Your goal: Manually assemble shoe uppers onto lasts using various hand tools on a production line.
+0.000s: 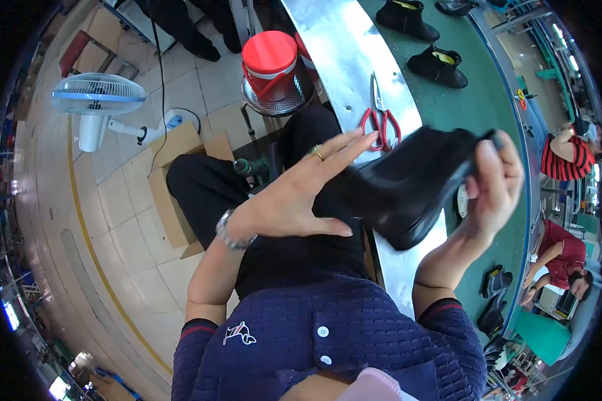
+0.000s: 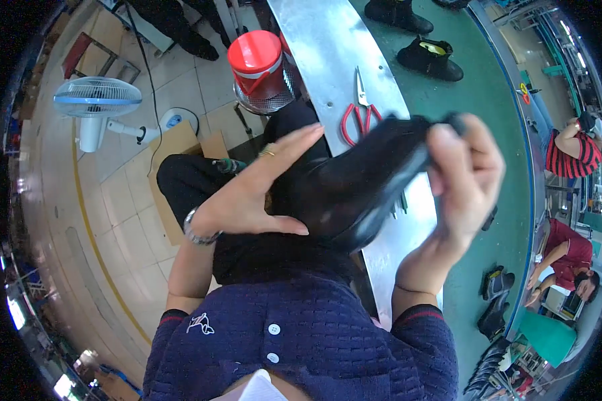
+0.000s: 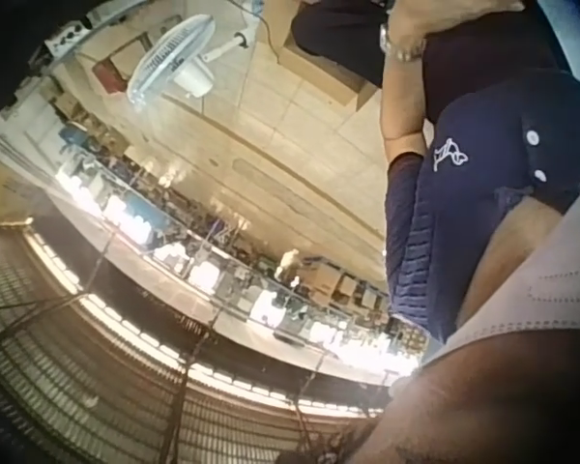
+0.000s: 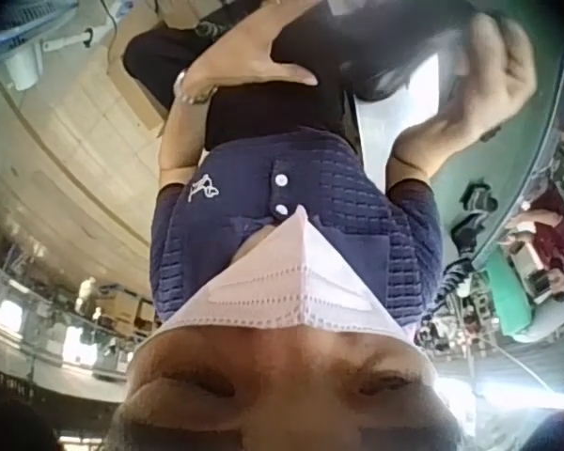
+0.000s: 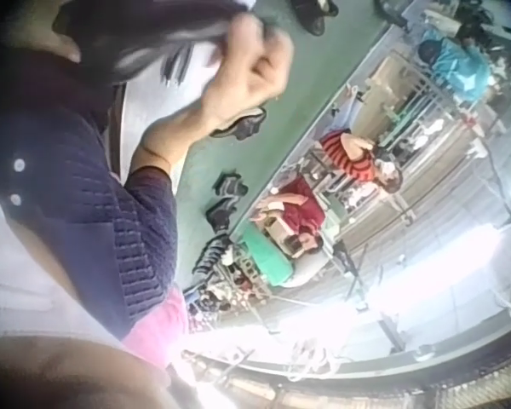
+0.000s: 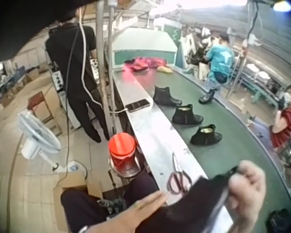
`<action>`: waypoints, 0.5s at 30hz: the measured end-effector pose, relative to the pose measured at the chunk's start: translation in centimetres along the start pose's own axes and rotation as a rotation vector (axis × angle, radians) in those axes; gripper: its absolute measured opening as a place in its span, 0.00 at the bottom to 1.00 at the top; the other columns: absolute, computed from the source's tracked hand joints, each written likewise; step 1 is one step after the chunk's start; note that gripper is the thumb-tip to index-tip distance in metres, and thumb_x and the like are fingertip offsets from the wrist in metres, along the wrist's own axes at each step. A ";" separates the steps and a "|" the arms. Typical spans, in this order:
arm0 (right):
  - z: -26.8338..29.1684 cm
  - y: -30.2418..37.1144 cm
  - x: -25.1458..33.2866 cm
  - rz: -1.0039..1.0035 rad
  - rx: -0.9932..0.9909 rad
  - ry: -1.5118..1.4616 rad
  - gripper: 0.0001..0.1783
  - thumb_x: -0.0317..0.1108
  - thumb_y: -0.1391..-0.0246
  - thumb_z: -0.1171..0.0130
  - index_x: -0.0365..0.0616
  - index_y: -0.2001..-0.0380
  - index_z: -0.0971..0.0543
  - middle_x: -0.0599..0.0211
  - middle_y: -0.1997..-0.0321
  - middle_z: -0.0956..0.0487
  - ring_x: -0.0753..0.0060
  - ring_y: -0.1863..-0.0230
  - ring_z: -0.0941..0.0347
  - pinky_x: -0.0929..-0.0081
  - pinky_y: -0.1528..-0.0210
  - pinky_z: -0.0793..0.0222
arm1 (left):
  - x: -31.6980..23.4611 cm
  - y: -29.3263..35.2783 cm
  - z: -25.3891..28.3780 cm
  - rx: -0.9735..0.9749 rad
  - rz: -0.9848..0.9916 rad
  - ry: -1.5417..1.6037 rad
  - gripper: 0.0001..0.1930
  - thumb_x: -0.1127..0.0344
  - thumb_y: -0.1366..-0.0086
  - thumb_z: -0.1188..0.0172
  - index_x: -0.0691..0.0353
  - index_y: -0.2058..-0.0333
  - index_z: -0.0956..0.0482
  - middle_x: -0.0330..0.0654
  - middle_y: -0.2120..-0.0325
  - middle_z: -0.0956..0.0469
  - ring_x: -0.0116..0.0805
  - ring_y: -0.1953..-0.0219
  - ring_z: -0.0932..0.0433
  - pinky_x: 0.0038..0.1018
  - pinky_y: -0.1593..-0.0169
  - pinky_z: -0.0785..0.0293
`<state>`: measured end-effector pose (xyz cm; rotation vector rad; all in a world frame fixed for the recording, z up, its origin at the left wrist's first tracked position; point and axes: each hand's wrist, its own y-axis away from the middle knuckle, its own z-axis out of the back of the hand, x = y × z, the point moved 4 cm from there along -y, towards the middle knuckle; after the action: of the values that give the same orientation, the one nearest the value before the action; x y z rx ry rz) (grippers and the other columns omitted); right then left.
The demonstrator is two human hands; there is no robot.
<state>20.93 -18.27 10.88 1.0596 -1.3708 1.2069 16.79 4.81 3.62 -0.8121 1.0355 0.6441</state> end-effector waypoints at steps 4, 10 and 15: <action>-7.1 0.4 -4.1 -0.219 0.413 -0.142 0.11 0.30 0.44 0.37 0.44 0.78 0.27 0.79 0.85 0.31 0.89 0.86 0.39 0.87 0.83 0.50 | 4.5 4.9 -1.6 0.010 0.140 0.243 0.54 0.71 0.50 0.30 0.62 0.30 0.59 0.48 0.30 0.53 0.37 0.30 0.50 0.32 0.30 0.54; -13.5 2.0 -9.1 -0.365 0.672 -0.037 0.12 0.37 0.37 0.45 0.37 0.61 0.21 0.78 0.79 0.28 0.88 0.79 0.32 0.87 0.74 0.36 | 7.7 12.5 -2.6 -0.336 0.265 0.327 0.55 0.73 0.50 0.31 0.63 0.30 0.60 0.46 0.30 0.53 0.35 0.29 0.51 0.30 0.30 0.55; -12.3 2.7 -10.4 -0.303 0.671 0.147 0.18 0.33 0.37 0.47 0.39 0.46 0.24 0.71 0.71 0.24 0.82 0.68 0.26 0.81 0.64 0.27 | 8.6 14.9 -2.3 -0.430 0.362 0.414 0.55 0.72 0.50 0.31 0.63 0.30 0.61 0.46 0.30 0.53 0.33 0.30 0.51 0.29 0.30 0.55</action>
<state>21.13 -5.73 0.43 1.5360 -0.6562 1.5135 7.21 11.90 -9.04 -1.1772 1.4655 1.0592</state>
